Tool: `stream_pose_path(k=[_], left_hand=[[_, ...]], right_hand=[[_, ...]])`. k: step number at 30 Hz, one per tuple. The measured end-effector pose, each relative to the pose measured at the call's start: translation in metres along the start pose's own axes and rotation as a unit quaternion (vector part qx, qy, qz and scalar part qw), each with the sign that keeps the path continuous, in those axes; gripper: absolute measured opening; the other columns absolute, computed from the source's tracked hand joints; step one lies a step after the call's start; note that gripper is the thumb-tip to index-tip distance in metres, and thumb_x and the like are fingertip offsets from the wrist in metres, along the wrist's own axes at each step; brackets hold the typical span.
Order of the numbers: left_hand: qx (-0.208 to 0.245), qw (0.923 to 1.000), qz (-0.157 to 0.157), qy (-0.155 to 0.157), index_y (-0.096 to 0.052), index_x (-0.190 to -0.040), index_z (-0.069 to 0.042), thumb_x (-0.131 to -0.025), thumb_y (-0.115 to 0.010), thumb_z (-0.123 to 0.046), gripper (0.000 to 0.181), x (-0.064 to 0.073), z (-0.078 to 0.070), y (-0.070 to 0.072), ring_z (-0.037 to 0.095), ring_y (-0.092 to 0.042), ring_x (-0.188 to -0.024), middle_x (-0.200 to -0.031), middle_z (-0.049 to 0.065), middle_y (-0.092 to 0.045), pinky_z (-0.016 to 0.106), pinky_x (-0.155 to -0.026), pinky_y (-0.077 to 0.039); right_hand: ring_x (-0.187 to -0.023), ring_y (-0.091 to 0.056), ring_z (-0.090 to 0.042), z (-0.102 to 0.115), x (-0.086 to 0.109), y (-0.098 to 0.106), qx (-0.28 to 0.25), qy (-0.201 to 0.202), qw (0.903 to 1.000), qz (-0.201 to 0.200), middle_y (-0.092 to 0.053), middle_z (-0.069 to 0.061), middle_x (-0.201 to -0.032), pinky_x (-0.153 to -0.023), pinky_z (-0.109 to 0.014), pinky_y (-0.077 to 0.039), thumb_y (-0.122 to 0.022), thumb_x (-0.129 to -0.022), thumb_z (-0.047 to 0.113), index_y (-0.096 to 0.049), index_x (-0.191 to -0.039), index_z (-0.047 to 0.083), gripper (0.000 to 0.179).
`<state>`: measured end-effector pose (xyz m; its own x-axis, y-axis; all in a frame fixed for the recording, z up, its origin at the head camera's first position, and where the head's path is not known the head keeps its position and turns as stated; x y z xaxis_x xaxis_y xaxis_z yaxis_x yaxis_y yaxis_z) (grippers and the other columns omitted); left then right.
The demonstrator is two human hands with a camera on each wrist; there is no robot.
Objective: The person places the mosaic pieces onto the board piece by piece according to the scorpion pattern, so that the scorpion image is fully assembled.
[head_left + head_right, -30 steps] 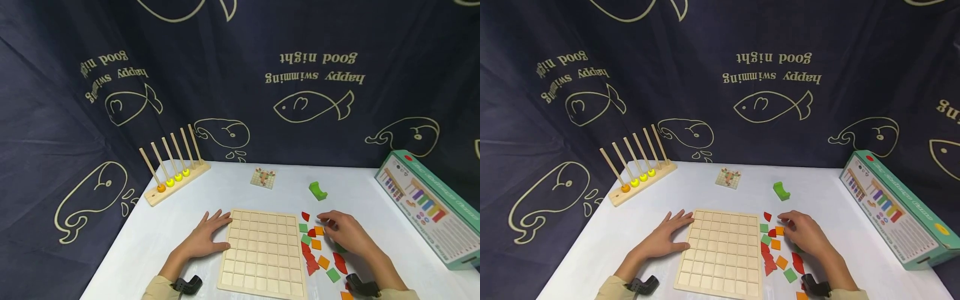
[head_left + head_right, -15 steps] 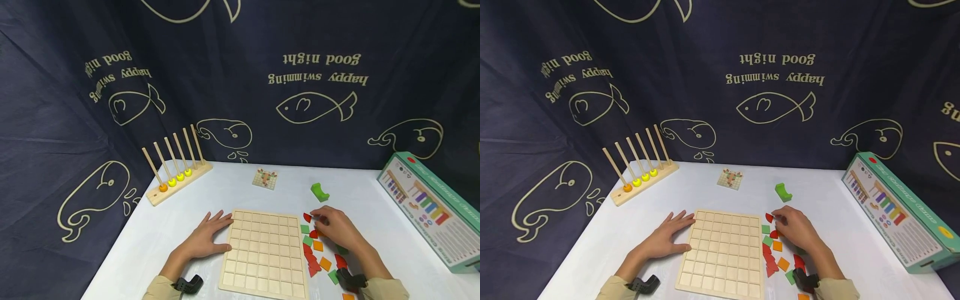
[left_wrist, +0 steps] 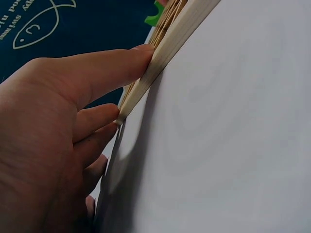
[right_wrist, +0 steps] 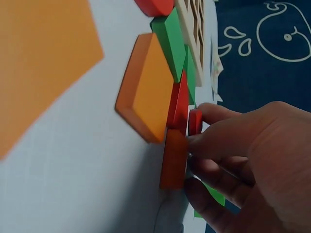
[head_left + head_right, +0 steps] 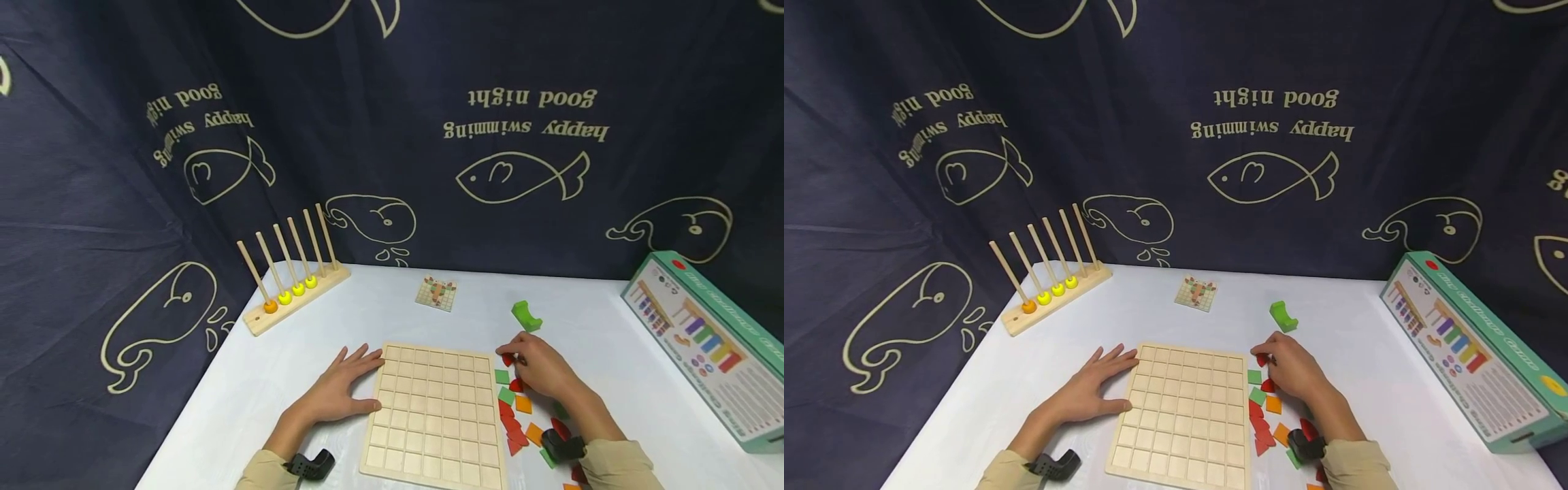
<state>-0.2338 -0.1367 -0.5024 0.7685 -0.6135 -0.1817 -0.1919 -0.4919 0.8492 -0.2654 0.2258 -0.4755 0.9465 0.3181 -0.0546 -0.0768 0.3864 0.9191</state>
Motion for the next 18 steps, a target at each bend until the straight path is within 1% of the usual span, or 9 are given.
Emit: stream_pose_path(k=[3,8,14,18], left_hand=[[0.001,1.0,-0.001,0.0,-0.047,-0.144,-0.014,-0.081,-0.068,-0.056,0.078,0.0,0.0,-0.001,0.028,-0.021,-0.142,-0.151,0.0,-0.038,0.054,-0.115,-0.004],[-0.001,1.0,-0.006,-0.004,-0.047,-0.143,-0.013,-0.081,-0.068,-0.056,0.078,0.0,0.001,-0.001,0.03,-0.023,-0.142,-0.15,0.002,-0.039,0.056,-0.114,-0.005],[0.0,1.0,-0.005,-0.006,-0.047,-0.143,-0.013,-0.081,-0.068,-0.055,0.078,-0.001,0.0,0.0,0.031,-0.023,-0.142,-0.15,0.003,-0.039,0.056,-0.114,-0.005],[0.004,0.9999,-0.006,-0.009,-0.048,-0.142,-0.012,-0.081,-0.069,-0.054,0.077,-0.001,-0.001,0.0,0.031,-0.023,-0.141,-0.149,0.004,-0.04,0.057,-0.114,-0.006]], right_hand=[[-0.081,-0.052,-0.017,-0.003,0.0,0.001,0.005,-0.016,0.9999,0.002,-0.058,-0.002,-0.097,-0.076,-0.041,-0.051,-0.065,-0.081,-0.001,-0.073,-0.108,0.008,0.029],[-0.081,-0.053,-0.017,-0.008,0.001,0.004,0.014,-0.025,0.9996,-0.003,-0.058,-0.002,-0.097,-0.078,-0.042,-0.052,-0.071,-0.082,0.007,-0.072,-0.107,0.007,0.025],[-0.081,-0.052,-0.016,-0.013,0.002,0.005,0.014,-0.022,0.9996,-0.011,-0.059,0.001,-0.096,-0.077,-0.041,-0.051,-0.074,-0.082,0.015,-0.073,-0.106,0.01,0.025],[-0.08,-0.051,-0.015,-0.009,0.002,0.007,0.007,-0.011,0.9996,-0.027,-0.06,0.002,-0.096,-0.075,-0.039,-0.051,-0.075,-0.082,0.016,-0.074,-0.107,0.011,0.025]])
Point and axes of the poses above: each hand's wrist, its own x-axis away from the middle knuckle, its own y-axis out of the back of the hand, z = x × y, the point moved 6 cm from there along -x, towards the middle knuckle
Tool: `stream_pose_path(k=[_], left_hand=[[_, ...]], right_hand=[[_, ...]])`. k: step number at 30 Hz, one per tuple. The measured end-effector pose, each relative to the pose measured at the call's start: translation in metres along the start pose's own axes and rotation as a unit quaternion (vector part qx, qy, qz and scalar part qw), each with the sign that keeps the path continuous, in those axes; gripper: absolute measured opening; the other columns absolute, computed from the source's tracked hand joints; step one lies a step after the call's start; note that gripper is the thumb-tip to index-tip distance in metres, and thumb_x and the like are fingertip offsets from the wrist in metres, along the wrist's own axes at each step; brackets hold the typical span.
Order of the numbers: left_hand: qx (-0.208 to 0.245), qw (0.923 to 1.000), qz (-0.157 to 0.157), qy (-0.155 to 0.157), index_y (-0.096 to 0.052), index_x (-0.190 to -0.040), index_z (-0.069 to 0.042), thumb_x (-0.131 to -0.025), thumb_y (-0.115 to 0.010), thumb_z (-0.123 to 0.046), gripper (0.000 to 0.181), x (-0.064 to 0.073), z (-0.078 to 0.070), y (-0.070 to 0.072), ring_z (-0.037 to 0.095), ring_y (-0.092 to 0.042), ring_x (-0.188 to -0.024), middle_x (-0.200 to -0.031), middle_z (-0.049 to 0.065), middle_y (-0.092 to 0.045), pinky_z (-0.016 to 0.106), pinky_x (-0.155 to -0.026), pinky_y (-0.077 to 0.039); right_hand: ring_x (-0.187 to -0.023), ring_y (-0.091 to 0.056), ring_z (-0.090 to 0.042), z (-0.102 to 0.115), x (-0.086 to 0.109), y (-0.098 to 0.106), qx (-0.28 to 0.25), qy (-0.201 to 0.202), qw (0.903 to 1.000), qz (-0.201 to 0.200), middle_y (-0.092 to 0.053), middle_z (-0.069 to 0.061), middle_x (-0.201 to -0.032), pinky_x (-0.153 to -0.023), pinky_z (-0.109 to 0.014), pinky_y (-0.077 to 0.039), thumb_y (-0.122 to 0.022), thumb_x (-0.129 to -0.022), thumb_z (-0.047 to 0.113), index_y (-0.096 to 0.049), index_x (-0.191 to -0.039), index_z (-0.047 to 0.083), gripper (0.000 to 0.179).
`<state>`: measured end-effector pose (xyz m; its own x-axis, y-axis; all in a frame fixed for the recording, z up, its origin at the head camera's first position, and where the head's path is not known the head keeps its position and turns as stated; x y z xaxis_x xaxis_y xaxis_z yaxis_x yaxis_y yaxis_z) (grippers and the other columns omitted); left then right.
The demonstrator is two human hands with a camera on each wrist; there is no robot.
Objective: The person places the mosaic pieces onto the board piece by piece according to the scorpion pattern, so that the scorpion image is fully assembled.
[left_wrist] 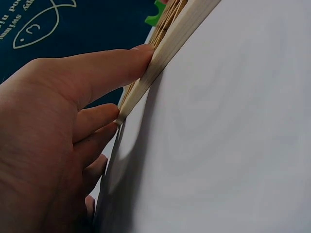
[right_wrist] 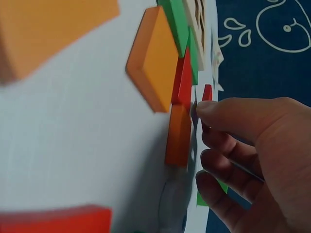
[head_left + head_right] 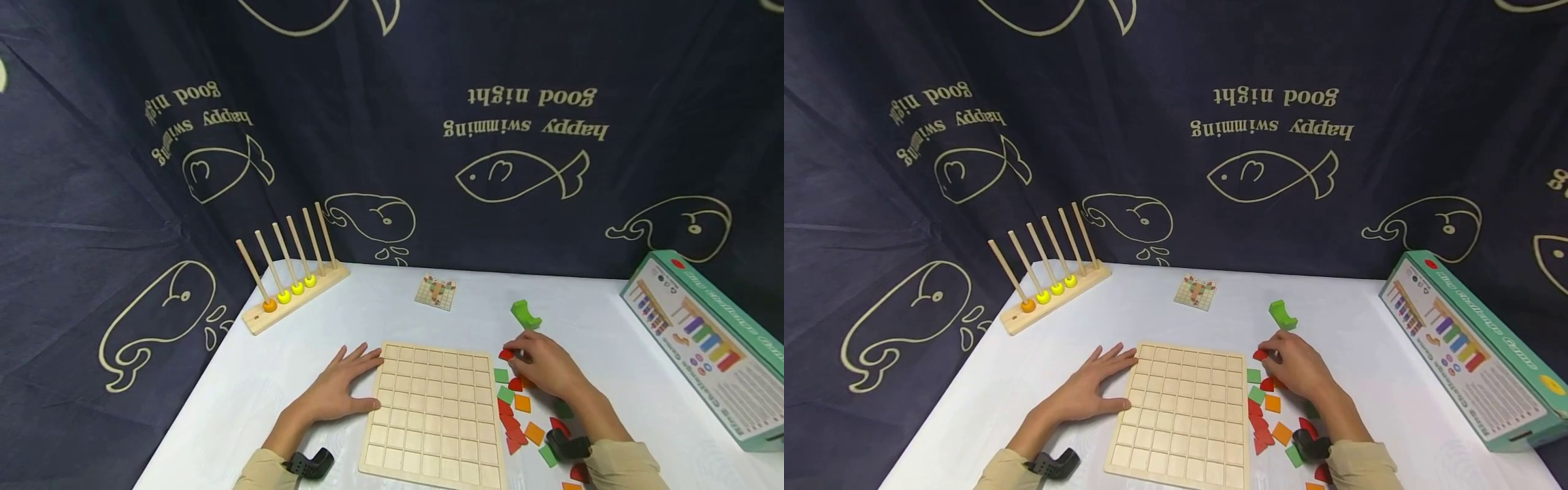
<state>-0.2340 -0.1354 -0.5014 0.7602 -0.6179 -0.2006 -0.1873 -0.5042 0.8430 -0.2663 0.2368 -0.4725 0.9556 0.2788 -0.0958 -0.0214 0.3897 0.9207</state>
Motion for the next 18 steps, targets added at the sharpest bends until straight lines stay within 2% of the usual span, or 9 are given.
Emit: stream_pose_path(k=[9,18], left_hand=[[0.001,1.0,0.0,0.007,-0.047,-0.143,-0.014,-0.081,-0.069,-0.056,0.078,0.0,0.001,-0.002,0.028,-0.022,-0.142,-0.15,0.001,-0.039,0.054,-0.115,-0.005],[-0.004,1.0,0.001,0.005,-0.048,-0.143,-0.014,-0.081,-0.069,-0.056,0.078,0.0,0.0,-0.002,0.03,-0.023,-0.142,-0.15,0.001,-0.039,0.056,-0.114,-0.006]], right_hand=[[-0.077,-0.052,-0.013,0.012,-0.002,0.0,-0.032,0.016,0.9993,-0.007,-0.06,0.004,-0.097,-0.067,-0.031,-0.049,-0.075,-0.083,0.019,-0.074,-0.107,0.011,0.025],[-0.085,-0.058,-0.014,0.027,-0.004,-0.004,-0.04,0.073,0.9962,-0.025,-0.061,0.004,-0.098,-0.076,-0.037,-0.052,-0.074,-0.084,0.017,-0.074,-0.105,0.012,0.022]])
Point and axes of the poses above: each hand's wrist, its own x-axis away from the middle knuckle, its own y-axis out of the back of the hand, z = x × y, the point moved 6 cm from there along -x, towards the middle knuckle
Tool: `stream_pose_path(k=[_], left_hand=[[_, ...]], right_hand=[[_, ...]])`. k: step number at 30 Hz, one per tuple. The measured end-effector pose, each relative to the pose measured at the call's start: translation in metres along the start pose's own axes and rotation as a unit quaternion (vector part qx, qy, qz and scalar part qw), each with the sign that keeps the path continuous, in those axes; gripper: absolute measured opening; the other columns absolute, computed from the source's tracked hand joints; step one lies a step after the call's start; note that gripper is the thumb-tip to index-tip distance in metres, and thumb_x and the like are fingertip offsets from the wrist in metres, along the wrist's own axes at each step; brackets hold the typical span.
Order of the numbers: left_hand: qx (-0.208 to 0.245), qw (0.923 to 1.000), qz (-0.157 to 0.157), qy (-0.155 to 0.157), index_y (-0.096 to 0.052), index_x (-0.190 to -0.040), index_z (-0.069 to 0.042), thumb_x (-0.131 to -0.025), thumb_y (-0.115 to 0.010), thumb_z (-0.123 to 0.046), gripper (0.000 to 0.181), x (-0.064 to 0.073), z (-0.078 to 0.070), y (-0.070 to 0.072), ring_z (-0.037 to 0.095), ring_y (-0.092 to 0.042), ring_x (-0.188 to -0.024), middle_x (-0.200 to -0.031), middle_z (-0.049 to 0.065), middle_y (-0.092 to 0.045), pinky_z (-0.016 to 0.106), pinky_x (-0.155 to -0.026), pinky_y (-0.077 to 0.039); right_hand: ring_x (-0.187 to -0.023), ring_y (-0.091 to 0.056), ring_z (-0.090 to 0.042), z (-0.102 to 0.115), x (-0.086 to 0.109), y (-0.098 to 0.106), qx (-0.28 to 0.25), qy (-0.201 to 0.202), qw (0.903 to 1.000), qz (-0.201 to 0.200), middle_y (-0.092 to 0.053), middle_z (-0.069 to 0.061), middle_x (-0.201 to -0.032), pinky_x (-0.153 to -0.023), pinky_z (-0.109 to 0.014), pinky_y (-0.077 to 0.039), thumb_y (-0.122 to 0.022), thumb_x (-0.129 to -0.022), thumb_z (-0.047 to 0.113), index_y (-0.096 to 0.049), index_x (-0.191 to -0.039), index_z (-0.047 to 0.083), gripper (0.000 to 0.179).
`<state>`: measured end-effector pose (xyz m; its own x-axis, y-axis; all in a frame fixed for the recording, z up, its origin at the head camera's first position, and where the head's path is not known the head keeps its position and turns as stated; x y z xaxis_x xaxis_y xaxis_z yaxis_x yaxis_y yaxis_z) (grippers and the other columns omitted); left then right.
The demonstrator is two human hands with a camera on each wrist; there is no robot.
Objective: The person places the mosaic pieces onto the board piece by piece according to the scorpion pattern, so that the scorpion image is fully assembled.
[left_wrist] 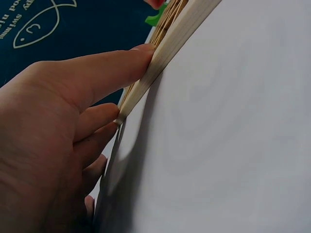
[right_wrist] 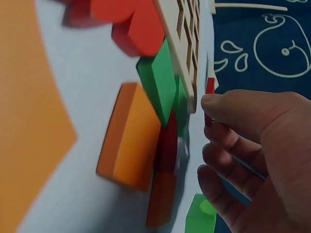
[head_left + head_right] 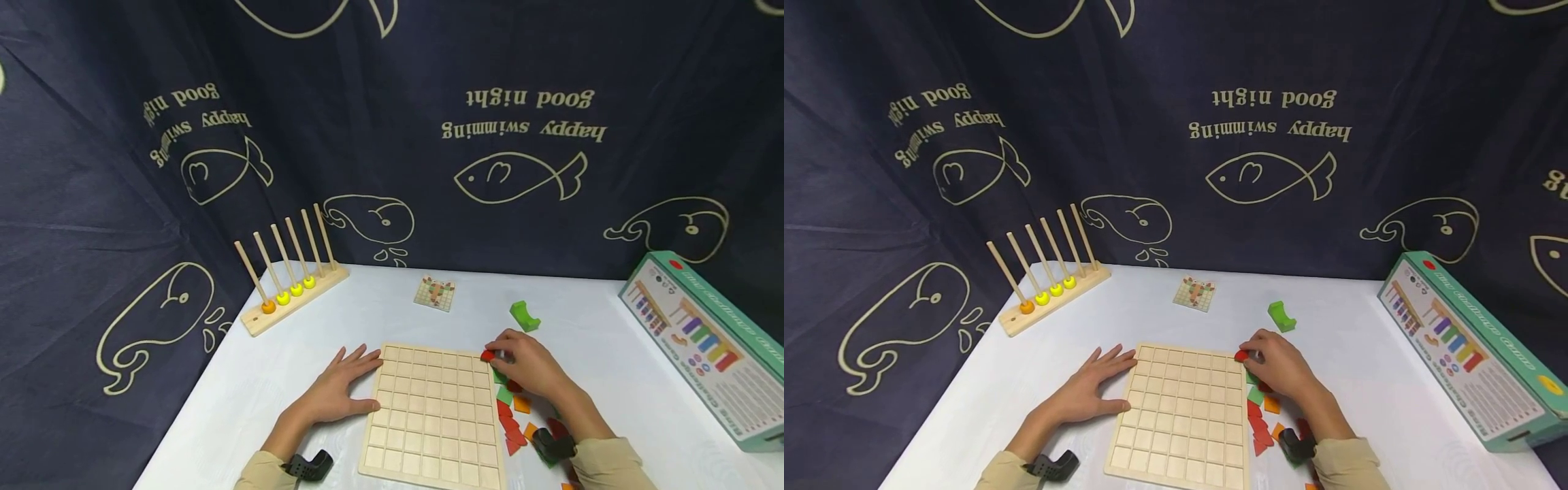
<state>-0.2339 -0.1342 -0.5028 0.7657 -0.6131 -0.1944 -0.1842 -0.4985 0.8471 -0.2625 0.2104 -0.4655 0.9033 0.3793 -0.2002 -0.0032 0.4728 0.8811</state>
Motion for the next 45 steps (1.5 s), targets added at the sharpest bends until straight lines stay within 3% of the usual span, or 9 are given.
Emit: stream_pose_path(k=[4,13,21,26,31,41,45], left_hand=[[0.002,0.9999,-0.002,-0.01,-0.047,-0.143,-0.013,-0.082,-0.068,-0.056,0.078,-0.001,-0.002,-0.001,0.033,-0.024,-0.141,-0.15,0.002,-0.039,0.059,-0.113,-0.007],[-0.005,1.0,0.001,0.007,-0.046,-0.144,-0.017,-0.08,-0.067,-0.06,0.079,0.002,0.006,-0.002,0.025,-0.02,-0.143,-0.151,-0.004,-0.036,0.053,-0.115,-0.004],[-0.002,0.9999,0.013,0.007,-0.046,-0.144,-0.017,-0.08,-0.068,-0.059,0.08,-0.001,0.002,-0.004,0.024,-0.02,-0.143,-0.151,-0.005,-0.036,0.051,-0.116,-0.004],[-0.006,1.0,0.008,0.002,-0.047,-0.144,-0.017,-0.08,-0.068,-0.059,0.079,-0.001,0.003,-0.003,0.025,-0.02,-0.143,-0.151,-0.003,-0.037,0.053,-0.115,-0.005],[0.0,1.0,-0.002,0.009,-0.048,-0.143,-0.016,-0.079,-0.07,-0.057,0.079,0.005,0.006,0.0,0.027,-0.022,-0.142,-0.15,-0.002,-0.038,0.055,-0.115,-0.005],[0.007,1.0,-0.005,0.004,-0.048,-0.143,-0.014,-0.08,-0.07,-0.055,0.078,0.002,0.001,0.002,0.029,-0.023,-0.142,-0.15,0.0,-0.039,0.055,-0.115,-0.005],[0.006,1.0,-0.006,0.002,-0.048,-0.143,-0.014,-0.08,-0.07,-0.054,0.078,0.001,0.001,0.001,0.029,-0.023,-0.142,-0.15,0.001,-0.039,0.054,-0.115,-0.005]], right_hand=[[-0.084,-0.057,-0.013,0.003,-0.002,-0.002,0.005,0.0,1.0,-0.001,-0.06,0.006,-0.096,-0.076,-0.037,-0.052,-0.074,-0.083,0.016,-0.075,-0.104,0.012,0.022],[-0.086,-0.056,-0.011,0.015,-0.008,-0.012,-0.007,0.02,0.9997,0.014,-0.06,0.008,-0.097,-0.074,-0.034,-0.051,-0.073,-0.085,0.018,-0.074,-0.105,0.014,0.021],[-0.082,-0.054,-0.009,0.021,-0.006,-0.019,-0.011,0.014,0.9997,0.016,-0.06,0.009,-0.097,-0.071,-0.03,-0.05,-0.074,-0.084,0.017,-0.074,-0.104,0.015,0.021],[-0.08,-0.053,-0.009,0.028,-0.009,-0.021,-0.012,0.048,0.9987,0.009,-0.06,0.009,-0.095,-0.068,-0.028,-0.048,-0.075,-0.083,0.014,-0.075,-0.103,0.016,0.021],[-0.075,-0.052,-0.009,0.039,-0.012,-0.025,-0.029,0.073,0.9966,0.026,-0.061,0.006,-0.096,-0.063,-0.026,-0.046,-0.073,-0.085,0.012,-0.074,-0.106,0.015,0.022],[-0.074,-0.051,-0.01,0.038,-0.013,-0.024,-0.032,0.05,0.9976,0.034,-0.059,0.006,-0.094,-0.065,-0.027,-0.047,-0.072,-0.083,0.012,-0.074,-0.104,0.014,0.021],[-0.074,-0.05,-0.011,0.033,-0.013,-0.025,-0.078,0.037,0.9952,0.047,-0.058,0.005,-0.095,-0.065,-0.027,-0.046,-0.073,-0.085,0.015,-0.073,-0.108,0.013,0.023]])
Point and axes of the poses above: each hand's wrist, its own x-axis away from the middle knuckle, its own y-axis out of the back of the hand, z = x × y, the point moved 6 cm from there along -x, towards the middle knuckle
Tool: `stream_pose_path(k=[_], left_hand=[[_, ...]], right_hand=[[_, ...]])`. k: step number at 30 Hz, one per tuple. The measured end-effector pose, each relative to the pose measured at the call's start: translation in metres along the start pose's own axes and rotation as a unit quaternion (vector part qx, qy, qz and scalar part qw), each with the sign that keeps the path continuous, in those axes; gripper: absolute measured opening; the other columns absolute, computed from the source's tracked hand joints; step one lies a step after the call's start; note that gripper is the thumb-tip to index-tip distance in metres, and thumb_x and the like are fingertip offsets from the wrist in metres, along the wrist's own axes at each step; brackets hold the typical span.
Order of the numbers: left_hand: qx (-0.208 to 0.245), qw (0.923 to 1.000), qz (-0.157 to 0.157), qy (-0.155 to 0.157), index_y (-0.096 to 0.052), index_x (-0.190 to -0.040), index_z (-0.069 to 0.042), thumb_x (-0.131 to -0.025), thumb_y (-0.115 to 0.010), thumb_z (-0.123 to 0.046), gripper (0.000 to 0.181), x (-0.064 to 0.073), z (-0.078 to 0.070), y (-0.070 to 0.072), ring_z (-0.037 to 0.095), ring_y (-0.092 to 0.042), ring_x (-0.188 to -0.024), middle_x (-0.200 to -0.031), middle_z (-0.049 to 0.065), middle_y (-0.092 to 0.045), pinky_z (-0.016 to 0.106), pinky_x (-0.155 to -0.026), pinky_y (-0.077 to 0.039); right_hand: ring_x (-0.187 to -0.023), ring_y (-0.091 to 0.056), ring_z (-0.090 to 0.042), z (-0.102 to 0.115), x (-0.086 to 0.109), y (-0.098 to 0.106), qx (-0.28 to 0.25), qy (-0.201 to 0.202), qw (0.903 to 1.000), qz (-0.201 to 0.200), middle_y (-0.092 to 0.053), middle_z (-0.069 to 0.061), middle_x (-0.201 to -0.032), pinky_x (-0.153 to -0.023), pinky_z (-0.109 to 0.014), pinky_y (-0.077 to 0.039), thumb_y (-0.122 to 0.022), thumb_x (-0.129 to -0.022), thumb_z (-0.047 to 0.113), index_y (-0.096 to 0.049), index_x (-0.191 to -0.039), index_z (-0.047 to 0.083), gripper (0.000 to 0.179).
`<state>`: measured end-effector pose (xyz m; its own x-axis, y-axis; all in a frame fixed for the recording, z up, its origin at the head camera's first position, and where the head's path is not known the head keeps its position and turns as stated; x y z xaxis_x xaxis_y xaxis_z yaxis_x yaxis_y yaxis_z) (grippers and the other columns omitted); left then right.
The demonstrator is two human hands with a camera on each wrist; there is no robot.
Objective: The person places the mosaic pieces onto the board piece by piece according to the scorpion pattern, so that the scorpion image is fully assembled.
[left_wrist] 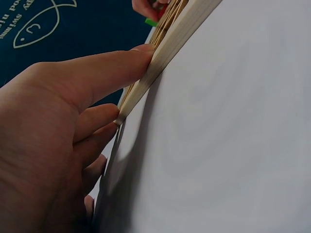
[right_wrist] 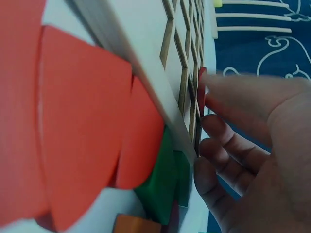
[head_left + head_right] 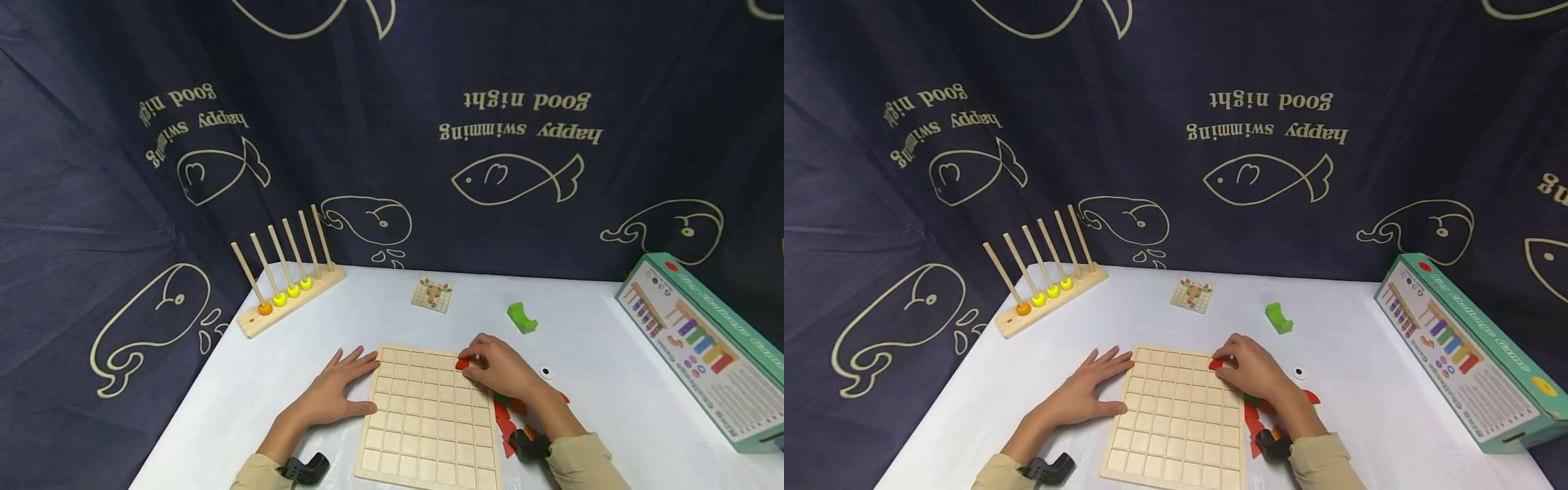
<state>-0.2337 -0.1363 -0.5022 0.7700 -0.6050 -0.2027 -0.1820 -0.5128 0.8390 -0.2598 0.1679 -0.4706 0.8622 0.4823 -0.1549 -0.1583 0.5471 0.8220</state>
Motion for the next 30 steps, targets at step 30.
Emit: stream_pose_path(k=[30], left_hand=[[-0.001,0.9999,0.009,0.01,-0.047,-0.144,-0.017,-0.079,-0.069,-0.059,0.08,-0.004,0.003,-0.002,0.024,-0.02,-0.143,-0.151,-0.003,-0.037,0.052,-0.115,-0.003]], right_hand=[[-0.074,-0.053,-0.008,-0.023,0.019,0.024,-0.005,-0.063,0.9975,-0.031,-0.06,0.011,-0.087,-0.065,-0.026,-0.049,-0.07,-0.086,0.01,-0.072,-0.106,0.015,0.02]])
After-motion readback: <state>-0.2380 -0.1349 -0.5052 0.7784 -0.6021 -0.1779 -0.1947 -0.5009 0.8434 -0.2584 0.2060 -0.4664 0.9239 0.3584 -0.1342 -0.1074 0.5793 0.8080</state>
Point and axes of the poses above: each hand's wrist, its own x-axis away from the middle knuckle, its own y-axis out of the back of the hand, z = x × y, the point moved 6 cm from there along -x, towards the middle knuckle
